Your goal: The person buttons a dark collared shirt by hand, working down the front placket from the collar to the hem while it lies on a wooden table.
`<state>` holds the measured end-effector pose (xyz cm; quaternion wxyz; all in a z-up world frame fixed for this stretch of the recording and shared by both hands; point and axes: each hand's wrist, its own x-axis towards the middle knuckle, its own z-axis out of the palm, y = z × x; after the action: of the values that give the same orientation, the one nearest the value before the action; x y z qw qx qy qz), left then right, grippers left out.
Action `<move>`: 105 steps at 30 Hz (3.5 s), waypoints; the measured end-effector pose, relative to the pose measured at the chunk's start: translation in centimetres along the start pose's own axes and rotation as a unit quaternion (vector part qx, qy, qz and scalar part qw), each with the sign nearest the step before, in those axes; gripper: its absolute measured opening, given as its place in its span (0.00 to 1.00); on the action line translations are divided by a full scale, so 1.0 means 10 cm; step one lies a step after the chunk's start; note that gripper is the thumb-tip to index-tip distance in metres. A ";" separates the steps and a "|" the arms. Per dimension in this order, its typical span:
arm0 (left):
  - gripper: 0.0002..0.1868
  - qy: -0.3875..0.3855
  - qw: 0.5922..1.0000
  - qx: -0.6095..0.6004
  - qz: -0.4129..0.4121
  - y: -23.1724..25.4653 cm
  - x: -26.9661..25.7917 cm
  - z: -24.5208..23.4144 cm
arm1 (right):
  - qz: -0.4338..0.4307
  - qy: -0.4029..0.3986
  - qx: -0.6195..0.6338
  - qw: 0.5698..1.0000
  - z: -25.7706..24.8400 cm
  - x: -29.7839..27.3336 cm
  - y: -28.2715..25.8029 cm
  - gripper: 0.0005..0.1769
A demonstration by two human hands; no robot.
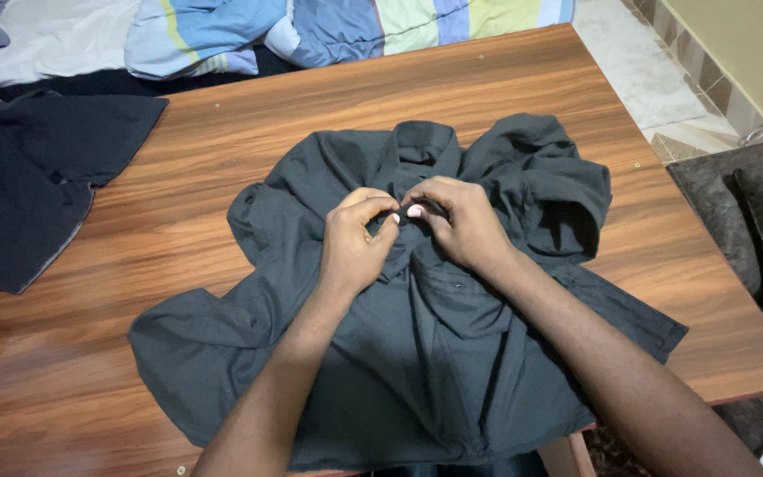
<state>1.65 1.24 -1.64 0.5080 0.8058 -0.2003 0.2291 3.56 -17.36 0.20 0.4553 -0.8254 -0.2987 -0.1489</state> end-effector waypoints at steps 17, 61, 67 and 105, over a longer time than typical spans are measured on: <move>0.10 -0.024 0.999 -0.005 0.023 -0.03 0.00 -0.01 | 0.008 0.003 -0.020 1.000 0.01 -0.02 0.03 0.09; 0.20 -0.279 0.906 0.234 -0.213 0.50 0.02 -1.88 | 0.256 -0.339 -0.126 0.896 -1.88 -0.15 0.33 0.45; 0.34 -0.212 0.945 0.247 -0.024 0.39 0.22 -1.64 | 0.130 -0.323 -0.167 0.923 -1.92 -0.13 0.32 0.37; 0.10 0.236 0.906 0.232 -0.265 -0.09 0.09 -3.84 | -0.144 0.186 -0.171 0.957 -2.09 -0.39 -0.12 0.13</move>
<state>-3.51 36.47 12.80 0.3810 0.8469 0.2053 0.3090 0.34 -35.83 10.32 0.3286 -0.7969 -0.2947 -0.4124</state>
